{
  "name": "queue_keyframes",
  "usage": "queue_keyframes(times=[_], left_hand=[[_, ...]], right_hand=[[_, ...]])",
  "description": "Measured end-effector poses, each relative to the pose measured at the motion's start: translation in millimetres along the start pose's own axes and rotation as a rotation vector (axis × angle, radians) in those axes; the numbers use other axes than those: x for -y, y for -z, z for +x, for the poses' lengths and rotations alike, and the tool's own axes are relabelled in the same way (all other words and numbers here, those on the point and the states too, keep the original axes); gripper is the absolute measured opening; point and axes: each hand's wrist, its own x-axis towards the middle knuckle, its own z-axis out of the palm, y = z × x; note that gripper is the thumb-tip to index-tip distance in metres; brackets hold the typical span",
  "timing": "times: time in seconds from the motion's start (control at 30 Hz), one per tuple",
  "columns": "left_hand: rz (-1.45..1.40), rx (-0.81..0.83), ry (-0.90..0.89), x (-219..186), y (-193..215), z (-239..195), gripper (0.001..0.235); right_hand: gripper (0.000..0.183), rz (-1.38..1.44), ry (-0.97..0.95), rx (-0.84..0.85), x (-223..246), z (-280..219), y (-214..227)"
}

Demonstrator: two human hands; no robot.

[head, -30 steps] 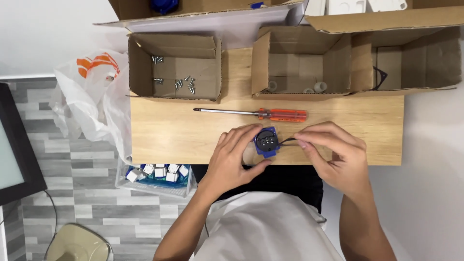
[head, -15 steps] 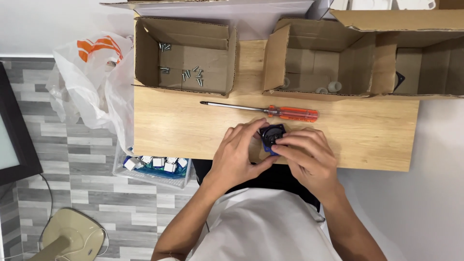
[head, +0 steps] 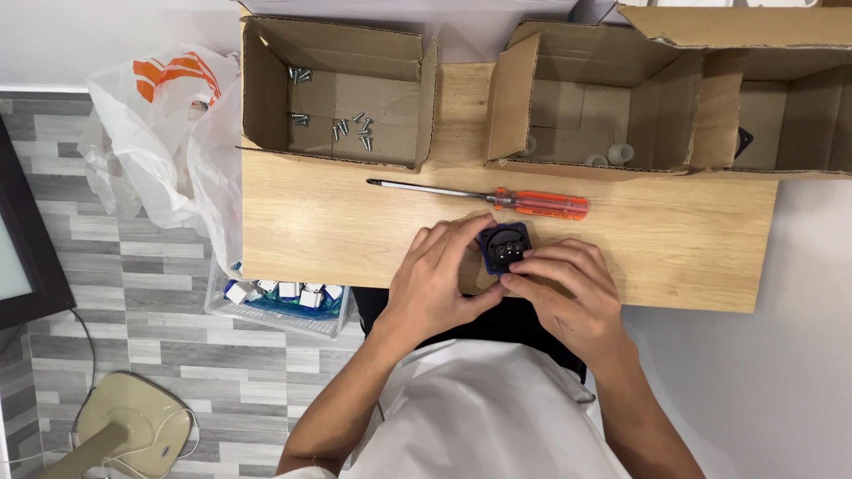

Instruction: Assembling a blue electrical component into a white plastic housing using a screwdriver at a workbench.

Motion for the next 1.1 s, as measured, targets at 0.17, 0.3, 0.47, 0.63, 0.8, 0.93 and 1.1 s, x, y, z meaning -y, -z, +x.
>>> queue_keyframes(times=[0.17,0.3,0.47,0.63,0.8,0.93,1.1], left_hand=[[-0.010,-0.010,-0.007,-3,1,1,0.081],[-0.005,-0.010,-0.009,-2,1,0,0.081],[-0.007,-0.002,-0.006,-3,2,1,0.080],[-0.006,-0.001,-0.003,-1,0,-1,0.081],[0.000,0.000,-0.005,-2,1,-1,0.077],[-0.003,0.005,-0.008,-4,2,1,0.076],[-0.012,0.030,-0.029,-11,8,4,0.076]], right_hand=[[0.022,0.070,-0.066,-0.011,-8,-11,-1],[0.022,0.121,-0.094,-0.024,-8,-12,-1],[0.022,0.074,-0.078,-0.007,-6,-13,0],[0.022,0.053,-0.085,-0.005,-6,-15,-1],[0.021,0.057,-0.087,-0.006,-6,-16,-1],[0.016,0.078,-0.051,-0.019,-12,-19,1],[0.024,0.133,-0.087,0.053,-11,-17,9]])
